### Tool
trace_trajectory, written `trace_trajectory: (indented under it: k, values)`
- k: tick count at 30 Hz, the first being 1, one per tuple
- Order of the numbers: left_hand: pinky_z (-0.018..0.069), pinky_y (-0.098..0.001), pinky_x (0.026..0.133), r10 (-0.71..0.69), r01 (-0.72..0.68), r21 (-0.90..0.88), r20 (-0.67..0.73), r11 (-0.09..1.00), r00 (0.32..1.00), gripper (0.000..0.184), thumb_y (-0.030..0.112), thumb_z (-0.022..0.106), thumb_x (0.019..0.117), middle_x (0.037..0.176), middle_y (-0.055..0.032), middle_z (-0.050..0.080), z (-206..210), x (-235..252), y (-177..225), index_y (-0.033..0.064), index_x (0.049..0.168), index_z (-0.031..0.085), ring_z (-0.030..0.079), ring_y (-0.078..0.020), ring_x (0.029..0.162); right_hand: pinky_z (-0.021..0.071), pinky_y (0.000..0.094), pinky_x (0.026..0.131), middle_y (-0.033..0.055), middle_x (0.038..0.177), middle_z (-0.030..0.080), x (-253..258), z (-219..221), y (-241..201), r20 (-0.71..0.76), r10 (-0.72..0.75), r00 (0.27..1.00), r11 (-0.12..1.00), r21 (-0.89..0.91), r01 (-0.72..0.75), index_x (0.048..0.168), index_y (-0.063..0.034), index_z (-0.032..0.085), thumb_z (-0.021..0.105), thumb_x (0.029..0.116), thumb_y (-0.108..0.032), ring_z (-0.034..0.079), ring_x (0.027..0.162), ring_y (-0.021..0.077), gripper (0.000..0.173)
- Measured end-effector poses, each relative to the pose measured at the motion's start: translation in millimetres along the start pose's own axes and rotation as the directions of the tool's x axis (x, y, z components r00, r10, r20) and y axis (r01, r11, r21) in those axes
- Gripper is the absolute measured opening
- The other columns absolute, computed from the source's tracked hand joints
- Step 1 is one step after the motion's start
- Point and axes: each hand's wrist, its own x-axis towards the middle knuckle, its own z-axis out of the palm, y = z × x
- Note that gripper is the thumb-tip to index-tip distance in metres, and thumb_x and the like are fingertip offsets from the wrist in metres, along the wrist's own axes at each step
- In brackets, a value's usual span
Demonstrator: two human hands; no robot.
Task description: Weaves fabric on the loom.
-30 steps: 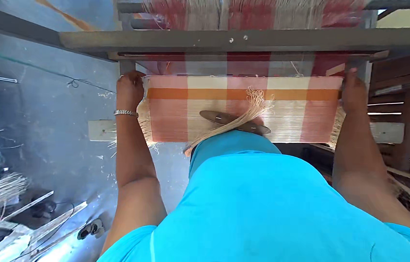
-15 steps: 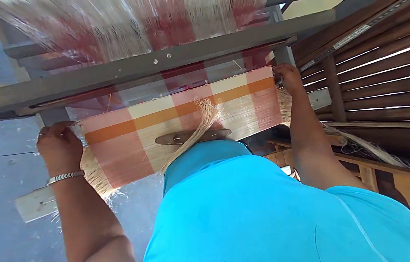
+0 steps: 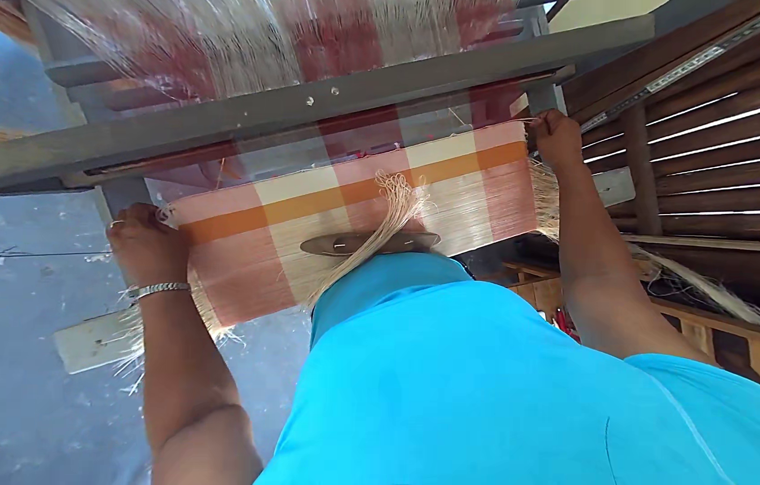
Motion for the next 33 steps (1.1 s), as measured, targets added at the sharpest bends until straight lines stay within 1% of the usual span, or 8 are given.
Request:
trace_trajectory:
  k: [5, 11, 15, 18, 20, 23, 28, 33]
  values:
    - [0.0387, -0.0704, 0.105, -0.022, 0.022, 0.011, 0.013, 1.000, 1.000, 0.026, 0.005, 0.052, 0.0974, 0.125, -0.0360, 0.059, 7, 4, -1, -0.0088, 0.118, 0.061, 0.053, -0.0546, 0.125, 0.0472, 0.0656, 0.098, 0.0252, 0.115, 0.070, 3, 9, -4, -0.006, 0.065, 0.998, 0.998, -0.016, -0.065, 0.127, -0.0032, 0.064, 0.044, 0.1088, -0.029, 0.066, 0.112, 0.0438, 0.037]
    - [0.0385, -0.0728, 0.104, -0.009, 0.011, -0.036, 0.034, 0.999, 0.999, 0.028, 0.006, 0.053, 0.0992, 0.125, -0.0375, 0.059, 7, 3, -1, -0.0104, 0.120, 0.061, 0.053, -0.0567, 0.124, 0.0452, 0.0669, 0.102, 0.0280, 0.123, 0.067, 5, 13, -10, 0.016, 0.086, 0.996, 0.996, -0.008, -0.086, 0.132, -0.0027, 0.062, 0.045, 0.1087, -0.029, 0.063, 0.119, 0.0459, 0.039]
    - [0.0398, -0.0713, 0.104, -0.007, 0.008, -0.060, 0.018, 0.998, 1.000, 0.028, 0.006, 0.051, 0.0992, 0.124, -0.0366, 0.060, 6, 2, -3, -0.0097, 0.120, 0.061, 0.055, -0.0554, 0.122, 0.0473, 0.0625, 0.101, 0.0249, 0.119, 0.069, 7, 16, -4, -0.006, 0.097, 0.995, 0.990, 0.105, -0.095, 0.129, -0.0032, 0.064, 0.047, 0.1073, -0.029, 0.065, 0.116, 0.0408, 0.038]
    - [0.0404, -0.0710, 0.103, 0.022, -0.021, -0.110, 0.004, 0.994, 1.000, 0.032, 0.009, 0.041, 0.1056, 0.123, -0.0374, 0.060, 4, -4, -9, -0.0094, 0.124, 0.059, 0.057, -0.0558, 0.120, 0.0520, 0.0524, 0.088, 0.0218, 0.112, 0.068, 1, 3, 6, 0.035, 0.070, 0.997, 0.959, 0.271, -0.077, 0.130, -0.0024, 0.059, 0.053, 0.1053, -0.026, 0.066, 0.095, 0.0306, 0.035]
    - [0.0416, -0.0728, 0.097, 0.025, -0.026, -0.142, -0.004, 0.989, 1.000, 0.036, 0.013, 0.036, 0.1073, 0.117, -0.0386, 0.062, 3, -8, -11, -0.0073, 0.127, 0.058, 0.060, -0.0573, 0.113, 0.0467, 0.0388, 0.069, 0.0131, 0.098, 0.065, -5, -3, 12, 0.068, 0.089, 0.994, 0.926, 0.361, -0.108, 0.128, -0.0048, 0.058, 0.056, 0.1038, -0.025, 0.053, 0.072, 0.0164, 0.032]
    - [0.0422, -0.0745, 0.092, 0.012, -0.011, -0.164, 0.004, 0.986, 1.000, 0.037, 0.014, 0.037, 0.1053, 0.111, -0.0389, 0.063, 0, -10, -11, -0.0060, 0.127, 0.059, 0.061, -0.0579, 0.107, 0.0372, 0.0244, 0.052, -0.0019, 0.075, 0.054, -8, -8, 14, 0.067, 0.068, 0.995, 0.863, 0.496, -0.092, 0.117, -0.0088, 0.062, 0.056, 0.1038, -0.023, 0.039, 0.053, 0.0041, 0.021]
    - [0.0402, -0.0719, 0.099, 0.004, -0.004, -0.149, 0.003, 0.989, 1.000, 0.037, 0.014, 0.037, 0.1051, 0.118, -0.0380, 0.062, -4, -7, -14, -0.0069, 0.123, 0.062, 0.058, -0.0560, 0.116, 0.0331, 0.0192, 0.045, -0.0101, 0.060, 0.040, -3, -6, 9, 0.072, 0.100, 0.992, 0.710, 0.693, -0.121, 0.104, -0.0139, 0.062, 0.051, 0.1059, -0.020, 0.034, 0.045, 0.0017, 0.013]
    - [0.0391, -0.0717, 0.102, -0.014, 0.016, -0.116, 0.014, 0.993, 1.000, 0.036, 0.013, 0.039, 0.1047, 0.123, -0.0372, 0.060, -3, -7, -10, -0.0079, 0.121, 0.062, 0.056, -0.0551, 0.121, 0.0252, 0.0193, 0.043, -0.0118, 0.056, 0.032, 2, 10, -5, 0.144, 0.272, 0.952, 0.404, 0.881, -0.248, 0.086, -0.0212, 0.049, 0.036, 0.1063, -0.023, 0.026, 0.043, 0.0021, 0.024]
